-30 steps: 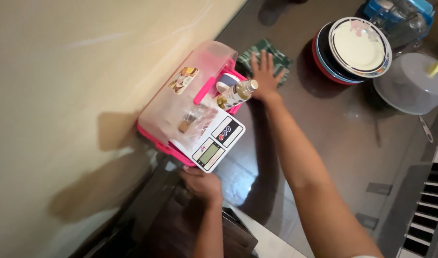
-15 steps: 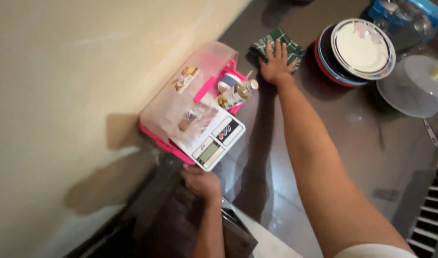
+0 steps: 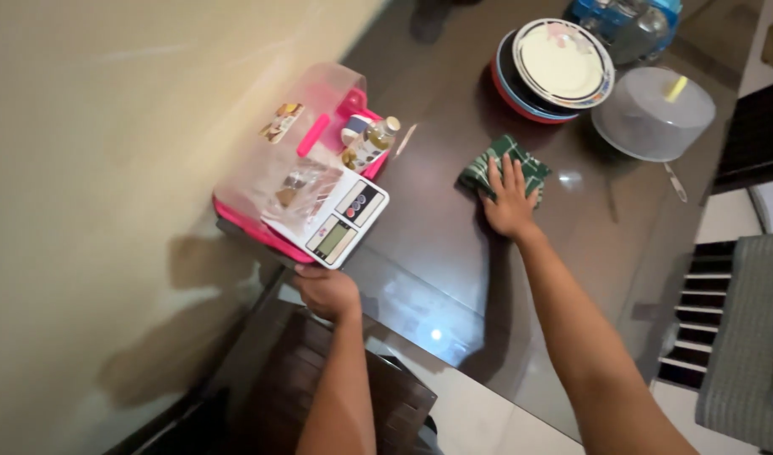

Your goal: Wiping a dining table with a cloth.

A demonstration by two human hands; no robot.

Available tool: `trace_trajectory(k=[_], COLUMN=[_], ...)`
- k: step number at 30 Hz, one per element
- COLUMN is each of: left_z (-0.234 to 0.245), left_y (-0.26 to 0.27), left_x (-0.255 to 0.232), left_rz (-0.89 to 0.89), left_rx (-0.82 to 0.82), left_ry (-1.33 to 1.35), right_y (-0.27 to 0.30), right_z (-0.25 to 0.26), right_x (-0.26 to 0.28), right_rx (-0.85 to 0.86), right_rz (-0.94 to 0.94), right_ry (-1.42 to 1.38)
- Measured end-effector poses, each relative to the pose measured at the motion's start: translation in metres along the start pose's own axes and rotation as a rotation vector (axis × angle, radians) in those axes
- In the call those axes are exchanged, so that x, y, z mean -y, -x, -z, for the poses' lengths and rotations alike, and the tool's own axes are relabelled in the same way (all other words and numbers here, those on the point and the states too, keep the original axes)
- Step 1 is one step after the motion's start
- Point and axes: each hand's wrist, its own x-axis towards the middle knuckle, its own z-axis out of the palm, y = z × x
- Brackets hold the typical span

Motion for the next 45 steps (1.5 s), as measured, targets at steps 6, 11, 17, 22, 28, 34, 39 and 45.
trace_trajectory(k=[6, 11, 17, 22, 28, 34, 39, 45], left_z=[-0.008, -0.010, -0.029, -0.006, -0.015, -0.010, -0.016, 0.001], left_y=[-0.002, -0.010, -0.024, -0.008, -0.012, -0.012, -0.014, -0.005], left_x=[0.007, 0.005, 0.034, 0.008, 0.017, 0.010, 0.012, -0.008], left_rz=[-0.054, -0.101, -0.152, -0.062, -0.050, -0.062, -0.078, -0.068], left_rx=[-0.077, -0.093, -0.123, -0.051, -0.063, -0.106, -0.113, -0.074], left_ry=[0.016, -0.001, -0.100, -0.014, -0.028, -0.077, -0.032, -0.029], right_y=[-0.081, -0.109, -0.069, -0.060, -0.037, -0.048, -0.066, -0.027], right_z=[-0.005, -0.025, 0.005, 0.009, 0.028, 0.041, 0.034, 0.026], right_x=[0.030, 0.104, 0.120, 0.050, -0.051, -0.048, -0.004, 0.051], right_rx=[0.052, 0.024, 0.129, 0.138, 0.171, 0.198, 0.220, 0.254], right_rz=[-0.214, -0.047, 0.176, 0.114, -0.100, -0.324, -0.286, -0.052], right_ry=[0.008, 0.068, 0.048, 0.033, 0.035, -0.037, -0.023, 0.028])
